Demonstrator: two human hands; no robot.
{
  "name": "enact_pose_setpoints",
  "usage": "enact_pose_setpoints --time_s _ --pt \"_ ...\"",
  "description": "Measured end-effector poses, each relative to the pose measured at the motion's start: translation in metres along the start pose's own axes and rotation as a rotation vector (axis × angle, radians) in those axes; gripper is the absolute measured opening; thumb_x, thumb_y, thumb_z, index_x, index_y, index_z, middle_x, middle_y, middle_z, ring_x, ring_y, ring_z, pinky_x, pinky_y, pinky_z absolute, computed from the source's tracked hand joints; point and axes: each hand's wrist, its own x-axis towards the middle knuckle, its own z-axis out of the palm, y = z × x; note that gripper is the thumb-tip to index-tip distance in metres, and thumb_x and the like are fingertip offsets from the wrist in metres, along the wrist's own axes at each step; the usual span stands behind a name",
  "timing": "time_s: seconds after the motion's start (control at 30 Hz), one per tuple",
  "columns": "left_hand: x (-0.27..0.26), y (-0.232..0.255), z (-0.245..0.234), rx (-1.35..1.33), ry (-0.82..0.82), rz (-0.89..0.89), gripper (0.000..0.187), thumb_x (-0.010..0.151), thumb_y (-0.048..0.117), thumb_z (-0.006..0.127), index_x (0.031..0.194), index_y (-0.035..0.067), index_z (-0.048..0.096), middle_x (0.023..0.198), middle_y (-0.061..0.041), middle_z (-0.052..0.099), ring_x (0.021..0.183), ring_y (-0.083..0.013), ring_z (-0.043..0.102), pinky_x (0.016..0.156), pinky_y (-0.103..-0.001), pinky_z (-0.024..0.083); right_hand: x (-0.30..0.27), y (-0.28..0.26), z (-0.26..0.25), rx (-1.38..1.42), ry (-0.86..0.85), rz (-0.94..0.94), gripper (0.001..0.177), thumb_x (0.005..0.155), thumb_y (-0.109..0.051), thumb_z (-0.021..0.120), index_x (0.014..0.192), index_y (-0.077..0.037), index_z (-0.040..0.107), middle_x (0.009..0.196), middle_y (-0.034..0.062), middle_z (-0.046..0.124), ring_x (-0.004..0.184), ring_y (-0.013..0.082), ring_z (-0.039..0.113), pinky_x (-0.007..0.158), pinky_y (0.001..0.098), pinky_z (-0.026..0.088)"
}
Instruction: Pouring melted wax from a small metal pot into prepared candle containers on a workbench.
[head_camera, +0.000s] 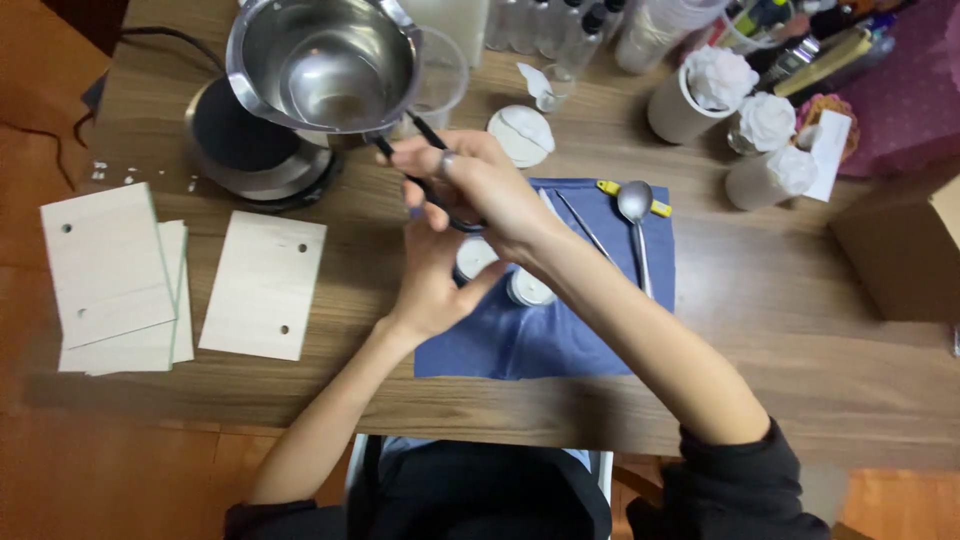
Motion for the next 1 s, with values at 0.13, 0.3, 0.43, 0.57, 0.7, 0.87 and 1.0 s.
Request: enact_pose_setpoints --time_s 0.13,0.3,0.43,0.57,0.7,0.87,1.0 --pt "-0.003 0.006 0.003 0.021 -0.006 -0.019 0.039 0.070 0.028 0.078 0.099 0.009 0.061 0.104 -0.009 0.059 0.109 -0.0331 0.054 0.094 -0.045 0.038 0.020 0.013 0.016 0.043 -0.001 0.026 0.029 0.077 -0.017 0.064 0.095 0.005 0.063 0.061 0.0132 0.059 0.040 0.0102 0.055 0.036 0.0147 0.034" --pt "0.010 0.026 -0.007 0.051 -0.014 -0.018 0.027 0.079 0.030 0.070 0.083 0.005 0.060 0.076 -0.007 0.060 0.080 -0.0285 0.061 0.083 -0.042 0.045 0.011 0.009 0.021 -0.023 -0.062 0.068 0.029 0.078 -0.018 0.064 0.097 0.005 0.062 0.059 0.0119 0.058 0.038 0.0112 0.055 0.034 0.0142 0.030" --pt "-0.012 0.011 0.008 0.247 0.067 0.027 0.041 0.076 0.046 0.072 0.070 0.008 0.056 0.065 -0.005 0.058 0.066 -0.0289 0.062 0.070 -0.034 0.049 -0.022 0.006 0.023 -0.091 -0.086 0.089 0.027 0.078 -0.016 0.061 0.096 0.004 0.063 0.058 0.0103 0.057 0.038 0.0091 0.054 0.032 0.0132 0.029" --pt "-0.001 0.043 -0.002 -0.964 0.009 -0.286 0.087 0.074 0.063 0.065 0.121 0.002 0.025 0.126 -0.020 0.024 0.120 -0.0395 0.026 0.100 -0.055 0.027 -0.060 0.023 0.033 -0.090 -0.069 0.059 0.027 0.082 -0.025 0.062 0.100 -0.005 0.061 0.063 0.0044 0.060 0.060 0.0093 0.058 0.069 0.0212 0.032" --pt "-0.002 0.041 0.010 0.128 -0.095 -0.007 0.070 0.083 0.049 0.060 0.140 0.016 0.039 0.147 -0.006 0.034 0.136 -0.0258 0.031 0.104 -0.045 0.017 -0.080 0.058 0.056 0.140 -0.089 0.064 0.038 0.081 -0.006 0.064 0.113 0.011 0.052 0.067 0.0174 0.063 0.046 0.0164 0.062 0.041 0.0196 0.044" --pt "-0.005 0.026 0.016 0.210 -0.023 0.119 0.065 0.083 0.051 0.056 0.134 0.014 0.046 0.142 -0.008 0.039 0.132 -0.0273 0.036 0.101 -0.044 0.020 -0.079 0.105 0.081 0.165 -0.159 0.040 0.035 0.084 -0.003 0.061 0.114 0.011 0.051 0.070 0.0168 0.062 0.050 0.0164 0.062 0.047 0.0212 0.046" --pt "-0.005 0.024 0.012 0.259 0.008 0.168 0.063 0.083 0.051 0.056 0.131 0.011 0.050 0.138 -0.009 0.044 0.127 -0.0280 0.042 0.100 -0.043 0.022 -0.068 0.142 0.098 0.262 -0.123 0.042 0.032 0.083 -0.004 0.062 0.111 0.009 0.053 0.070 0.0153 0.062 0.050 0.0152 0.062 0.046 0.0183 0.044"
